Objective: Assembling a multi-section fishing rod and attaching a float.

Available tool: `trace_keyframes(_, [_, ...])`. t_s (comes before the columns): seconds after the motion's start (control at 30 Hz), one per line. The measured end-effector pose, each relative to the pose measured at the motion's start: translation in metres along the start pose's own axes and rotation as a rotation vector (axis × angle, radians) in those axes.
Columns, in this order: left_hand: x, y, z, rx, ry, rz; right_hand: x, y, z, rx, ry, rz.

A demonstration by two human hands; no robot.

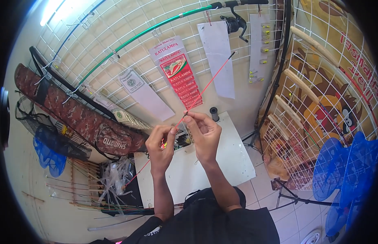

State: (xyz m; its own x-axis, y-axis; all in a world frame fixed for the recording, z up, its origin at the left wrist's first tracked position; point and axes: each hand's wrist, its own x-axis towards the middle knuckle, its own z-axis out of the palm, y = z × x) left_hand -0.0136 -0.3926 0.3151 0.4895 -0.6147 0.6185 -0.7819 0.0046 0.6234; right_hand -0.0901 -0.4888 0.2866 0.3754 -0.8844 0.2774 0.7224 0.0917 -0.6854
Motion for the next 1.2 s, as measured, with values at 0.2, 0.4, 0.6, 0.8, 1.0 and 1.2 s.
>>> trace_keyframes(0.2, [-0.002,-0.004,0.003,0.001,0.01,0.016,-0.001,0.0,0.005,-0.091,0.035,-0.097])
trace_keyframes(0.4, [-0.003,0.0,0.008,-0.01,-0.001,0.029,-0.001,0.001,0.012,-0.041,0.137,-0.06])
trace_keyframes(0.6, [-0.006,-0.003,0.011,-0.016,0.002,0.042,-0.003,0.007,0.016,0.126,0.169,-0.018])
trace_keyframes(0.8, [-0.006,-0.004,0.011,-0.017,0.017,0.047,-0.001,0.004,0.019,0.096,0.165,-0.048])
trace_keyframes(1.0, [-0.005,-0.002,0.01,-0.038,0.018,-0.02,0.004,0.005,0.011,0.168,0.1,0.01])
trace_keyframes(1.2, [-0.004,-0.005,0.012,-0.019,0.008,0.054,0.008,0.002,0.008,0.016,0.101,-0.114])
